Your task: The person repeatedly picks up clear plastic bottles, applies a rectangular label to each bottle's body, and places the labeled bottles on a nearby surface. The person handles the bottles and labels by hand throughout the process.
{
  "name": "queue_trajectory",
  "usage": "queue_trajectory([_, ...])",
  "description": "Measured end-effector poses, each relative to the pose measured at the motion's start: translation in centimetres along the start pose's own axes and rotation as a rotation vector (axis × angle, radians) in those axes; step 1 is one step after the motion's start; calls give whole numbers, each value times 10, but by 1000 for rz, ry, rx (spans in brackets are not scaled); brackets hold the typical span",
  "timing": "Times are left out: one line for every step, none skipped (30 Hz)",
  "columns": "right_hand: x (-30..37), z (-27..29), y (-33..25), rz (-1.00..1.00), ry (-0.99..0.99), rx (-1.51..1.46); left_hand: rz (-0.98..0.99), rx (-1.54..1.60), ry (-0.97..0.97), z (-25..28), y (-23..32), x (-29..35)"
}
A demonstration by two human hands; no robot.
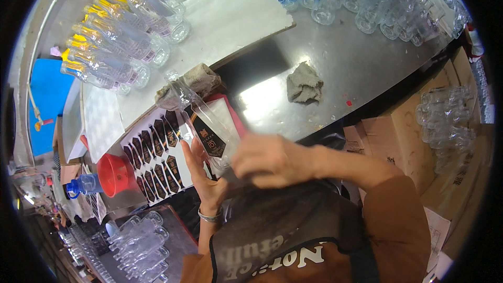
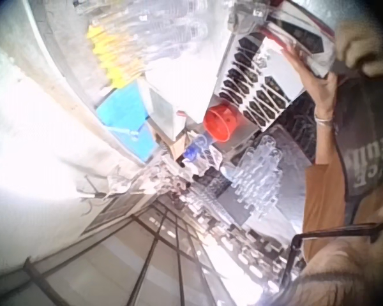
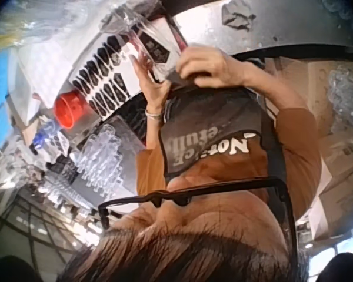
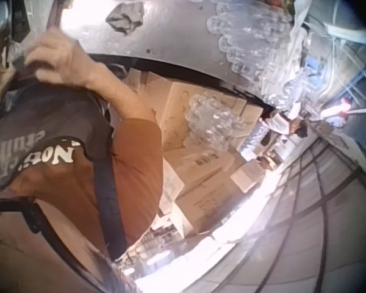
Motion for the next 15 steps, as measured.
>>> queue_trajectory([12, -7, -9, -97, -48, -72, -22, -58, 1, 0, 1, 1])
queue_trajectory([20, -4, -11, -182, -35, -106, -43, -116, 3, 1, 4, 2])
queue_trajectory([21, 1, -14, -264, -17, -127, -77, -172, -1, 0, 10, 0])
queue_trajectory([20, 5, -9, -391, 83, -137, -90, -184, -13, 1, 18, -2])
queue_trajectory([18, 11, -1, -517, 183, -147, -78, -147, 0, 1, 22, -6])
queue_trajectory([10, 18, 5, -655, 261, -301, -63, -110, 17, 1, 25, -9])
queue_trajectory([12, 16, 21, -670, 323, -298, -49, -71, 31, -1, 27, -13])
queue_trajectory([10, 10, 33, -700, 332, -280, 6, -82, 33, -4, 26, -18])
queue_trajectory([6, 6, 40, -732, 341, -261, 61, -91, 35, -8, 23, -23])
queue_trajectory([2, 0, 40, -755, 300, -197, 117, -100, 37, -11, 19, -26])
queue_trajectory([-3, -5, 39, -777, 259, -132, 109, -95, 34, -14, 18, -27])
queue_trajectory([-6, -10, 38, -761, 250, -75, 105, -90, 30, -16, 16, -27])
queue_trajectory([-6, -12, 40, -767, 240, -68, 102, -84, 26, -18, 13, -26])
queue_trajectory([-5, -13, 43, -774, 232, -61, 99, -70, 15, -20, 11, -25])
queue_trajectory([-7, -13, 45, -770, 222, -51, 88, -58, 11, -19, 11, -26])
Point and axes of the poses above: each hand's wrist, its own x-axis away from the middle knuckle, its own z-axis out of the back of the hand, y = z × x, the point moved 3 cm from there along -x, towards the middle knuckle, and after that the axes turned 8 degrees about z, right-handed, at the moved point
